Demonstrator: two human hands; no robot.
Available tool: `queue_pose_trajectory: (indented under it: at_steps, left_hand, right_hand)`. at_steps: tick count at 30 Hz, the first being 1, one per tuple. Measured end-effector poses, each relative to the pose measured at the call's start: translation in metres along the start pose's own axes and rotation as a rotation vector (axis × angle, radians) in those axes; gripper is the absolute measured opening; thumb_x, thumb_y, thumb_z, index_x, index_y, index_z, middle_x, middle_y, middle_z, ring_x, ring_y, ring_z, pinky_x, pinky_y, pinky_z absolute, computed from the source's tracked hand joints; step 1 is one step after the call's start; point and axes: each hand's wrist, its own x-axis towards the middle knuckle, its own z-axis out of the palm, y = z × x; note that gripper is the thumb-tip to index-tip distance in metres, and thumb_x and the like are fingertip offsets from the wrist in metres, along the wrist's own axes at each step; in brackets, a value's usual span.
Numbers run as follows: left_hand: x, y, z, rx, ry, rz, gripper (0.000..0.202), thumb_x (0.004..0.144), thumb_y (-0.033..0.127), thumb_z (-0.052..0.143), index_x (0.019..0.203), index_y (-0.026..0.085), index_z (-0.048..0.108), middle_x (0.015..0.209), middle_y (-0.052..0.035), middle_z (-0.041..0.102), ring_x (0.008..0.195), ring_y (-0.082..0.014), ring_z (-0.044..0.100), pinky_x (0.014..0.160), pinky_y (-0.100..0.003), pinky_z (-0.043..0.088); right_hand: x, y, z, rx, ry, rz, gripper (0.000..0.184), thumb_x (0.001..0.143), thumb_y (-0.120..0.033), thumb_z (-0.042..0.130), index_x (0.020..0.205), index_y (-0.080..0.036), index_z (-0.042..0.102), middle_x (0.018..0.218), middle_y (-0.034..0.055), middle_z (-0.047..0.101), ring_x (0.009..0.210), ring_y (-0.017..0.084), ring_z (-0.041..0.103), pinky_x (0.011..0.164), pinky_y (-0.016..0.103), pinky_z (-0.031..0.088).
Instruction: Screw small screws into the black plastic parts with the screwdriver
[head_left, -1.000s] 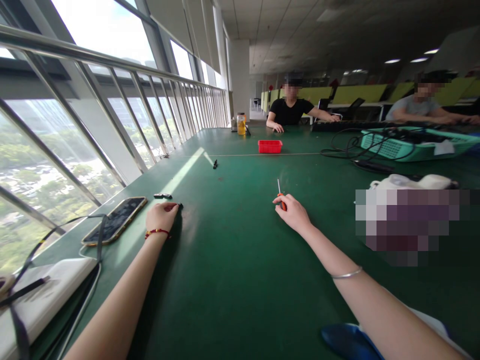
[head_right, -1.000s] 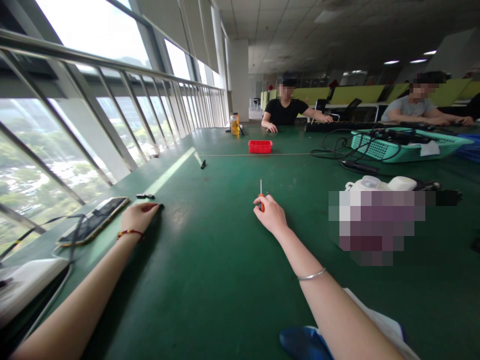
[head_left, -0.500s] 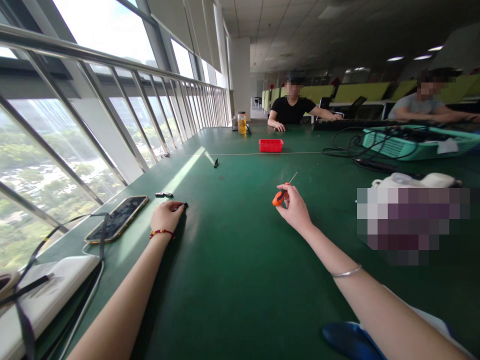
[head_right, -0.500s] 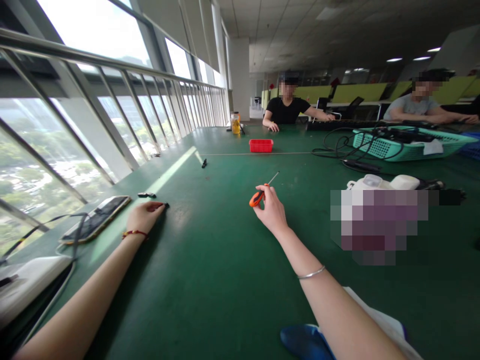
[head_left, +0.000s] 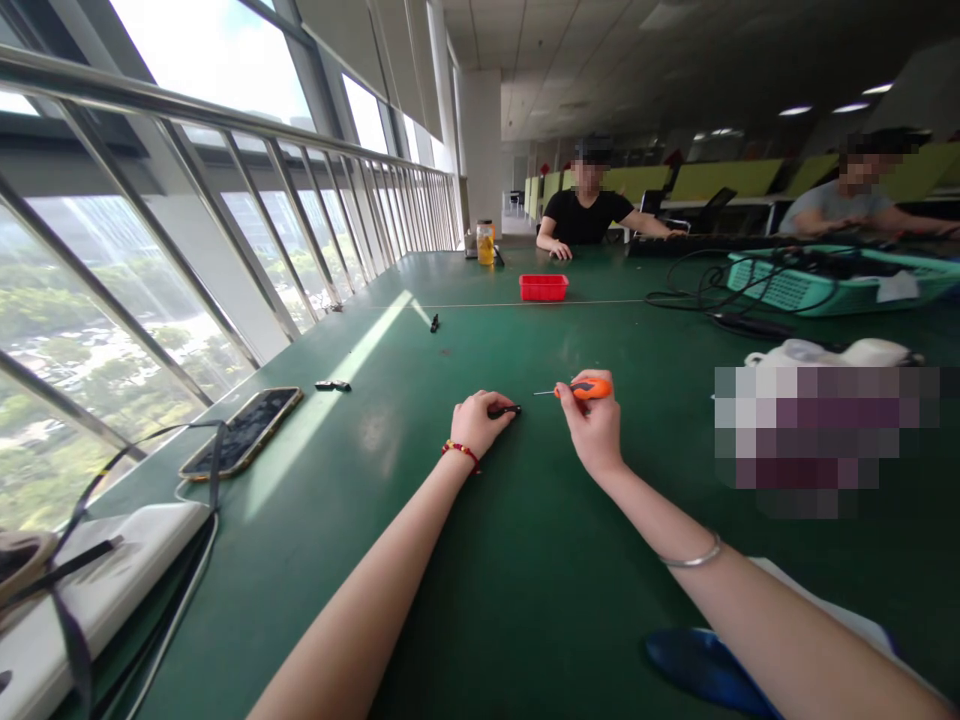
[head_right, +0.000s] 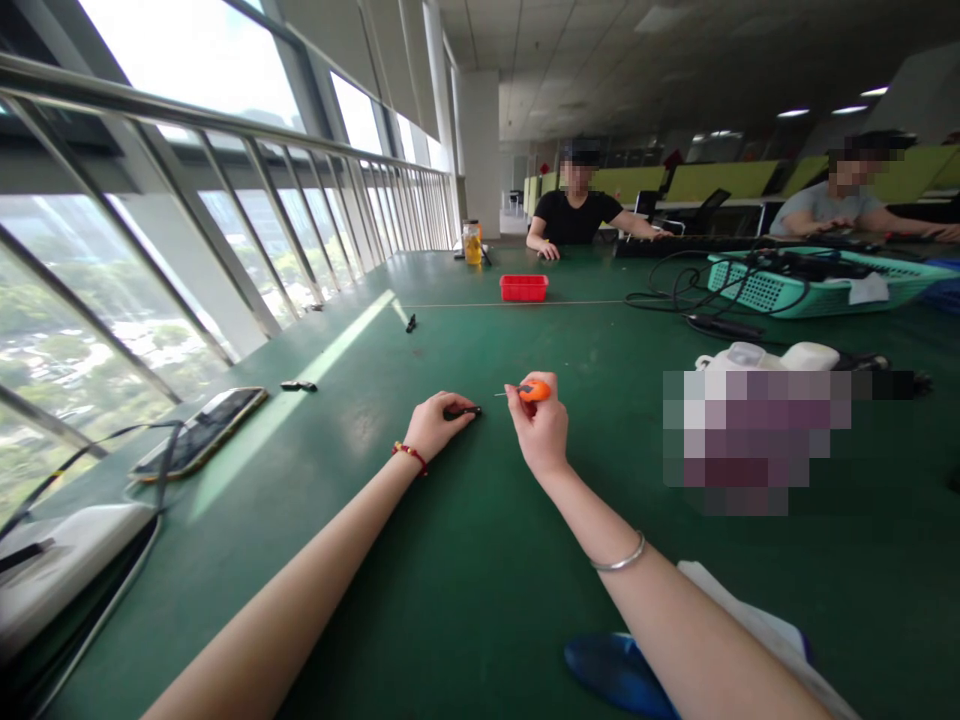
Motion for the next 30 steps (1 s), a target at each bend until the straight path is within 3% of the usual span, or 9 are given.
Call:
queue_pose_trajectory:
  at_steps: [7, 16, 30]
  left_hand:
    - [0.000, -0.001, 0.005, 0.043, 0.052, 0.023, 0.007, 0.073, 0.020, 0.063, 0.077, 0.017, 0.067, 0.077, -0.0018, 0.063, 0.071, -0.0129, 0.058, 0.068, -0.024, 0.048]
    - [-0.005, 0.010, 0.003, 0.124, 0.067, 0.001, 0.008, 0.073, 0.018, 0.060, 0.078, 0.019, 0.066, 0.082, -0.0018, 0.062, 0.074, -0.0141, 0.058, 0.066, -0.025, 0.046]
    - [-0.004, 0.009, 0.003, 0.129, 0.052, -0.001, 0.008, 0.074, 0.019, 0.060, 0.078, 0.019, 0.066, 0.085, -0.0021, 0.062, 0.074, -0.0142, 0.059, 0.065, -0.024, 0.046]
  right_hand:
    - [-0.004, -0.009, 0.004, 0.010, 0.020, -0.038, 0.021, 0.081, -0.035, 0.056, 0.079, -0.022, 0.039, 0.071, -0.0034, 0.044, 0.048, 0.007, 0.041, 0.046, 0.021, 0.035]
    - [-0.008, -0.011, 0.006, 0.049, -0.001, -0.026, 0.020, 0.082, -0.035, 0.054, 0.079, -0.022, 0.039, 0.075, -0.0019, 0.045, 0.057, 0.009, 0.047, 0.053, 0.023, 0.039]
    - [-0.006, -0.006, 0.005, 0.114, -0.074, 0.054, 0.021, 0.083, -0.036, 0.054, 0.079, -0.022, 0.039, 0.068, -0.0055, 0.042, 0.046, 0.007, 0.040, 0.047, 0.023, 0.035]
